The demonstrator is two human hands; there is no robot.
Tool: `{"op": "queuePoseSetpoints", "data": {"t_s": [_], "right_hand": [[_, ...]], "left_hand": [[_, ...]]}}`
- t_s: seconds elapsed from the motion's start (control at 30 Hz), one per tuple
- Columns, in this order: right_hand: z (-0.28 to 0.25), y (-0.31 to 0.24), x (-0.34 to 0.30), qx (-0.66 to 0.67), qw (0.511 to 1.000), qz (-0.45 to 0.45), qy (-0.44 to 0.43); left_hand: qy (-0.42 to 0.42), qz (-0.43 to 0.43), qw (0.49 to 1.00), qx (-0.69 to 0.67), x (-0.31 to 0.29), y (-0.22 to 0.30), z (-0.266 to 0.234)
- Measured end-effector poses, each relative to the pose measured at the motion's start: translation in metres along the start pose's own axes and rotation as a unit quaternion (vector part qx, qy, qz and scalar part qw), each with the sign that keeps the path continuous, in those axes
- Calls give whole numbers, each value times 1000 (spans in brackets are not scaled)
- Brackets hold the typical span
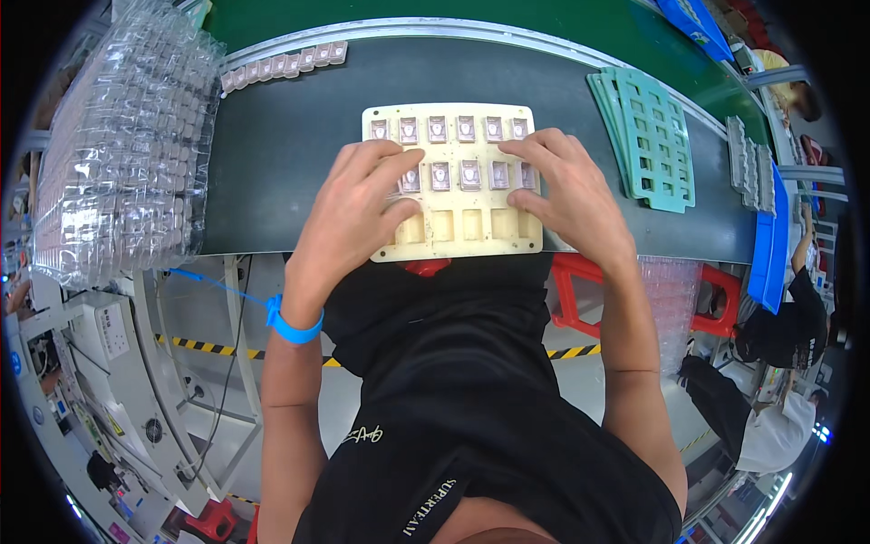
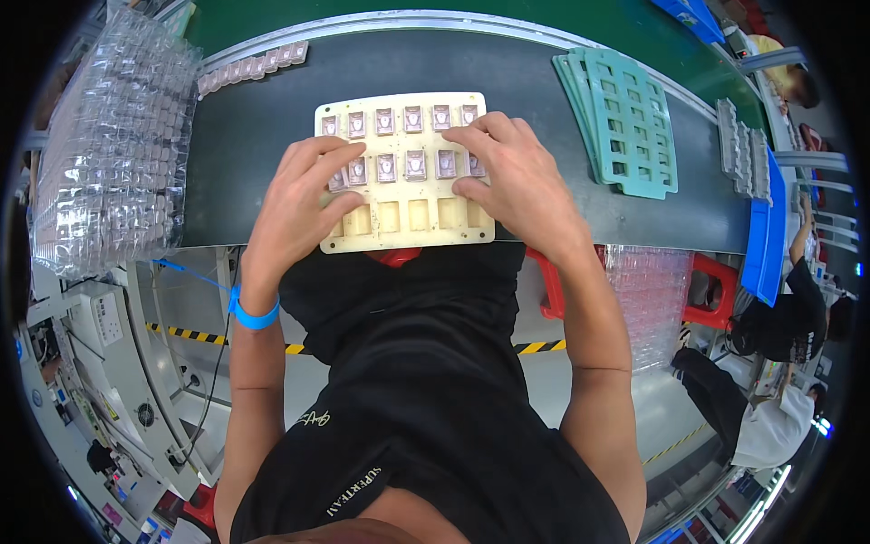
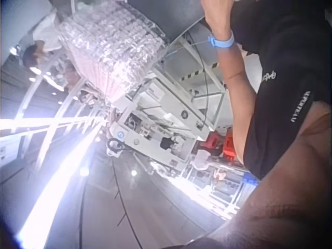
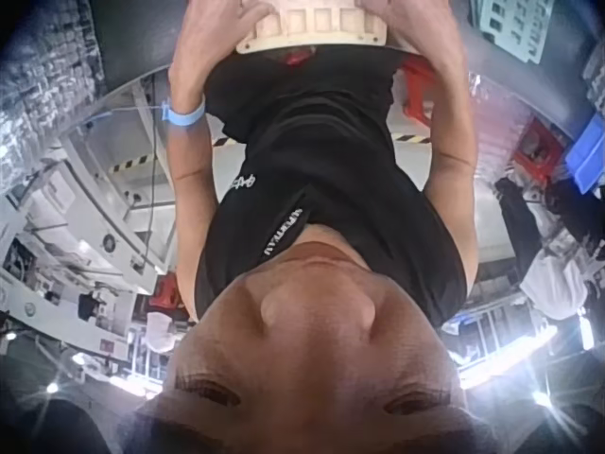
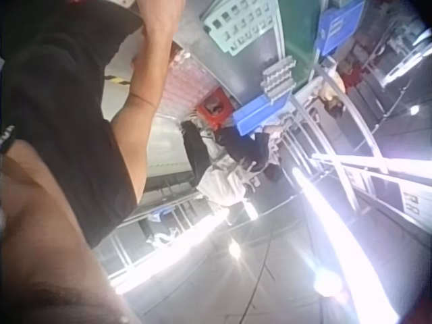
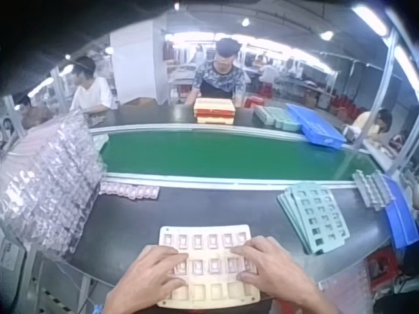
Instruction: Placing small electronic components into a yellow positioning tray and covering them with a green protective tray.
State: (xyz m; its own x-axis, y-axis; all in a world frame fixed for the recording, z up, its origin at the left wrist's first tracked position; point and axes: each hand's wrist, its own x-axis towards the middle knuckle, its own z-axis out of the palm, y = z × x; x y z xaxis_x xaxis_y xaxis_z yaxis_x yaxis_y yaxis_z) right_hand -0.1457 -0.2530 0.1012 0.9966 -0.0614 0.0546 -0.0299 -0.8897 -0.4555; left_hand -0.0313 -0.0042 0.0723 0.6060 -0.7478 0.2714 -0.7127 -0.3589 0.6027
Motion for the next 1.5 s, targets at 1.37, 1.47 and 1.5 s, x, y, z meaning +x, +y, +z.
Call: {"op": "queuePoseSetpoints", "data": {"t_s": [1.37, 1.47, 1.5], "right_hand": [[24, -5, 7, -12, 997, -55, 52], [3, 10, -3, 4, 999, 7, 45], [1, 15, -6, 1, 999, 10, 46]], "left_hand": [[24, -47, 998, -43, -12, -23, -17], [29, -75, 996, -44, -17, -23, -21], [24, -90, 995, -40, -17, -24, -22]]}}
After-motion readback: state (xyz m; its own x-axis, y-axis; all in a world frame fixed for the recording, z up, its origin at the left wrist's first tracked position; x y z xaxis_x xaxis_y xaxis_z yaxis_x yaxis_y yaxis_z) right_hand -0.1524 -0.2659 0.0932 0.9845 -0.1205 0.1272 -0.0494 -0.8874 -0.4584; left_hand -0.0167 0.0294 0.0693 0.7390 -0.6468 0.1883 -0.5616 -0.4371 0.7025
